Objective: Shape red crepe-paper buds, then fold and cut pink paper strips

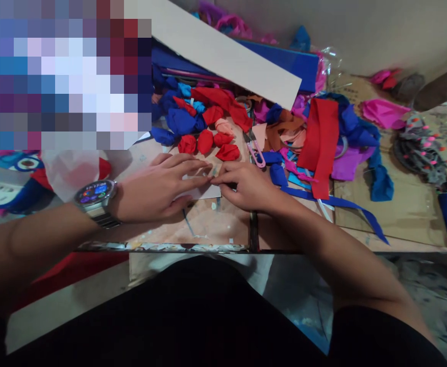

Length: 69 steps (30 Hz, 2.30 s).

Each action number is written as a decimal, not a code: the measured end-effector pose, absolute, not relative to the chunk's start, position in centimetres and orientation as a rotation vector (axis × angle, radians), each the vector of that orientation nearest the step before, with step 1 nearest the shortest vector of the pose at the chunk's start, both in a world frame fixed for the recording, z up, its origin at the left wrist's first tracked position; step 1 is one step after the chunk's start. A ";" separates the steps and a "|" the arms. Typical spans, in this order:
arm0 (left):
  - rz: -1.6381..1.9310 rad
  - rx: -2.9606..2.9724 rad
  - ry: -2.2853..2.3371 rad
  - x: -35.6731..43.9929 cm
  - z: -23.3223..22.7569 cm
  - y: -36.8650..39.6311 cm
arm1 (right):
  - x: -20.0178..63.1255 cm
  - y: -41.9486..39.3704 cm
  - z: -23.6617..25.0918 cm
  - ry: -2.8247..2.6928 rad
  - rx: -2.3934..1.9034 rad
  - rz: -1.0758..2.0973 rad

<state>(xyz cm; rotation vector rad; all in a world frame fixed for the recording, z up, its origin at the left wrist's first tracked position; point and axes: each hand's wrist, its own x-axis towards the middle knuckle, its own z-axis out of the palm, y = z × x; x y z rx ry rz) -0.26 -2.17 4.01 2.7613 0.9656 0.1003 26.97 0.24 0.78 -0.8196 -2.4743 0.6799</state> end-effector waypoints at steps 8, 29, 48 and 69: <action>0.063 2.781 0.973 -0.4 3.8 -2.0 | 27.0 0.3 1.3 -2.442 -0.758 0.694; 0.066 2.783 0.971 -0.3 4.2 -2.0 | 27.3 0.7 1.5 -2.448 -0.826 0.692; 0.075 2.818 0.936 -0.2 4.4 -2.2 | 27.0 0.8 1.1 -2.426 -0.846 0.632; 0.154 2.876 0.916 -0.1 3.9 -2.2 | 26.7 0.7 1.0 -2.456 -0.903 0.631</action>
